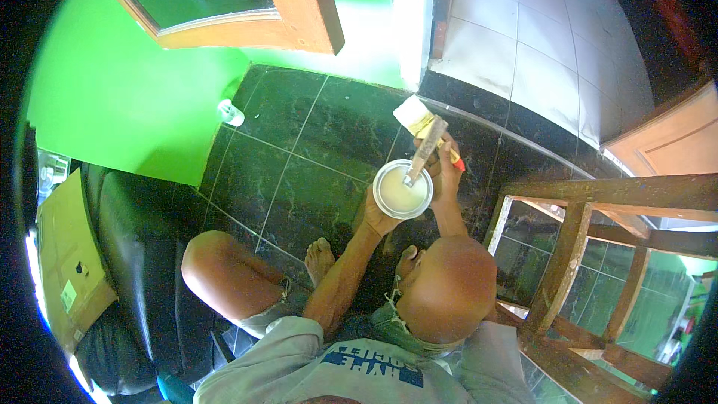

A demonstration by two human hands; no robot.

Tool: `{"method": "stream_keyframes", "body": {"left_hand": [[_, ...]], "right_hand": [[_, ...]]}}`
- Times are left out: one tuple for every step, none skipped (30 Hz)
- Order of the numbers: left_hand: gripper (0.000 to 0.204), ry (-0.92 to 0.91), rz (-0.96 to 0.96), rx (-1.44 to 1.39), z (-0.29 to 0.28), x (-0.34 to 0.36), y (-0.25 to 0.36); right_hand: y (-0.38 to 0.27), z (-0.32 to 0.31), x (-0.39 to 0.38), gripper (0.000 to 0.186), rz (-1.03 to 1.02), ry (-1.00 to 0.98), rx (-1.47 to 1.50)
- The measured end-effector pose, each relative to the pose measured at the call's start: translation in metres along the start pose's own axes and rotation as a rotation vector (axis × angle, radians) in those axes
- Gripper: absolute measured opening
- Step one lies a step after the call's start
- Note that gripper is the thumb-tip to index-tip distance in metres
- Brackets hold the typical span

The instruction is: The person paints the wooden door frame white using a paintbrush and a can of paint. They dip the brush into the paint can and apply paint to the vertical and horizontal sections of the frame, occasionally sitting on the floor to reach lower areas.

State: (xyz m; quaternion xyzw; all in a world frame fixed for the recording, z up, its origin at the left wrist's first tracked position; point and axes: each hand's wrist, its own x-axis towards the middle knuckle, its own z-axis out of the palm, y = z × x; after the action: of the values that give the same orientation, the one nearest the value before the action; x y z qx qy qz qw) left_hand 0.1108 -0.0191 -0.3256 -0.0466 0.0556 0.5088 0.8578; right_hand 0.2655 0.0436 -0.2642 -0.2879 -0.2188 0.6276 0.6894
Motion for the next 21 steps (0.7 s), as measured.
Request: {"method": "stream_keyframes", "body": {"left_hand": [[0.064, 0.038, -0.006, -0.006, -0.005, 0.001, 0.0], [0.063, 0.075, -0.011, -0.011, -0.008, 0.002, 0.0], [0.063, 0.111, -0.023, -0.021, -0.009, 0.005, -0.002], [0.063, 0.096, -0.034, 0.005, -0.01, 0.007, -0.004], [0.062, 0.08, -0.044, 0.031, -0.012, 0.01, -0.005], [0.062, 0.066, -0.05, 0.056, -0.014, 0.012, -0.006], [0.061, 0.109, -0.02, 0.091, -0.015, 0.013, -0.007], [0.061, 0.152, 0.011, 0.125, -0.017, 0.016, -0.01], [0.06, 0.196, 0.045, 0.158, -0.02, 0.017, -0.012], [0.059, 0.222, 0.06, 0.188, -0.023, 0.017, -0.011], [0.058, 0.247, 0.075, 0.218, -0.025, 0.018, -0.011], [0.058, 0.267, 0.081, 0.258, -0.025, 0.022, -0.008], [0.058, 0.295, 0.1, 0.318, -0.024, 0.024, -0.007], [0.058, 0.329, 0.127, 0.378, -0.026, 0.025, -0.009], [0.058, 0.362, 0.153, 0.437, -0.027, 0.027, -0.01], [0.058, 0.39, 0.18, 0.517, -0.028, 0.029, -0.011], [0.059, 0.421, 0.209, 0.595, -0.034, 0.032, -0.011], [0.06, 0.446, 0.229, 0.673, -0.036, 0.036, -0.013], [0.061, 0.47, 0.248, 0.752, -0.037, 0.04, -0.014], [0.062, 0.471, 0.287, 0.879, -0.038, 0.042, -0.016], [0.062, 0.508, 0.265, 0.953, -0.046, 0.043, -0.015]], "right_hand": [[0.006, -0.004, -0.001, 0.059, -0.017, -0.014, -0.038], [0.008, -0.01, -0.002, 0.057, -0.009, 0.008, -0.046], [0.006, -0.015, -0.002, 0.057, -0.025, 0.007, -0.108], [0.005, -0.02, -0.001, 0.057, -0.041, 0.006, -0.17], [0.004, -0.024, -0.002, 0.057, -0.055, 0.005, -0.232], [0.0, -0.018, -0.005, 0.05, -0.122, -0.016, -0.259], [0.001, -0.018, -0.006, 0.05, -0.146, 0.005, -0.281], [0.001, -0.017, -0.005, 0.05, -0.168, 0.025, -0.303], [0.002, -0.018, -0.005, 0.05, -0.188, 0.042, -0.324], [0.002, -0.018, -0.005, 0.051, -0.178, 0.019, -0.326], [0.004, -0.02, -0.007, 0.051, -0.176, 0.02, -0.316], [0.009, -0.028, -0.005, 0.05, -0.187, 0.025, -0.299], [0.013, -0.036, -0.003, 0.049, -0.198, 0.031, -0.283], [0.016, -0.039, -0.003, 0.047, -0.186, 0.09, -0.295], [0.016, -0.043, -0.002, 0.047, -0.202, 0.073, -0.292], [0.016, -0.047, 0.001, 0.046, -0.219, 0.057, -0.289], [0.017, -0.051, 0.003, 0.046, -0.231, 0.039, -0.286], [0.017, -0.051, 0.007, 0.053, -0.266, 0.021, -0.343], [0.016, -0.052, 0.008, 0.052, -0.266, 0.037, -0.335], [0.016, -0.053, 0.008, 0.051, -0.268, 0.053, -0.327], [0.015, -0.052, 0.007, 0.051, -0.265, 0.07, -0.32]]}}
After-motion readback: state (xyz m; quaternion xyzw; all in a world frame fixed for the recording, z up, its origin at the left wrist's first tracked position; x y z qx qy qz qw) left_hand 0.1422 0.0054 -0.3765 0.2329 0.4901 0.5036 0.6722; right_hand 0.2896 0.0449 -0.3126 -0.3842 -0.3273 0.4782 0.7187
